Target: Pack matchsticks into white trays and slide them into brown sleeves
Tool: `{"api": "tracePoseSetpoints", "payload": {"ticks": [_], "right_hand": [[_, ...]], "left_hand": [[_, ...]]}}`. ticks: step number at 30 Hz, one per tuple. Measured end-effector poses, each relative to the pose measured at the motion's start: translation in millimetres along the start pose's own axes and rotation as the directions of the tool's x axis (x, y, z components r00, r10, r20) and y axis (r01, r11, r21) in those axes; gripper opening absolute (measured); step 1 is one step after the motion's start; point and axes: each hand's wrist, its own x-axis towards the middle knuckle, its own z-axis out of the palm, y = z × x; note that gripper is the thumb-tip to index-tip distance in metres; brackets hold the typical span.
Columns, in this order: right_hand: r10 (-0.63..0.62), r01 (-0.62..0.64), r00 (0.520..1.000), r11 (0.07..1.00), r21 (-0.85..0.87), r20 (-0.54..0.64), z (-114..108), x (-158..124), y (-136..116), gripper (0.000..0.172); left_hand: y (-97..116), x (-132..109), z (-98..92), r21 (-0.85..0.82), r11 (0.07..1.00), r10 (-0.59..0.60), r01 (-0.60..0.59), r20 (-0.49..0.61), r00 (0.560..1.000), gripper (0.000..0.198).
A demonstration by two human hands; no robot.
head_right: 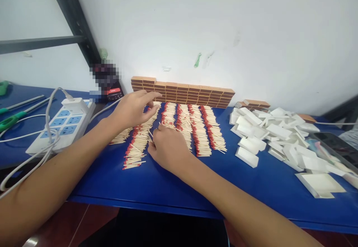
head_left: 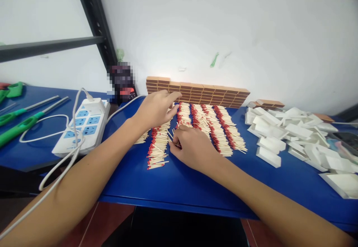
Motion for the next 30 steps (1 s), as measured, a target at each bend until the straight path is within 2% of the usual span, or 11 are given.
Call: {"api": "tracePoseSetpoints", "payload": {"ticks": [5,10,14,20,26,30], "right_hand": [[0.005,-0.006,1.000,0.998,0.067,0.005,-3,-5,-1,0.025],[0.026,-0.017,0.997,0.992,0.121,-0.070,-3,0,11,0.037],[0.012,-0.001,0.995,0.994,0.113,-0.098,-1,5,19,0.033],[-0.039,0.039,0.999,0.996,0.085,-0.008,-4,4,16,0.032],[-0.038,0.039,0.999,0.995,0.089,-0.012,-11,2,20,0.030],[-0.119,0.115,0.992,0.987,0.116,0.032,-17,-2,29,0.025]], "left_hand": [[0,0,-2.4,0.006,1.000,-0.016,0.016,0.004,1.000,0.036],[-1,0,-1.4,-0.001,1.000,-0.010,0.010,0.006,1.000,0.035],[-1,0,-0.7,-0.018,1.000,-0.006,0.006,0.001,1.000,0.034],[-1,1,-2.6,-0.009,1.000,-0.016,0.016,0.018,1.000,0.033],[-1,1,-1.3,-0.007,1.000,0.006,-0.006,0.002,1.000,0.029],[-2,1,-0.9,-0.006,1.000,0.009,-0.009,-0.004,1.000,0.029]]}}
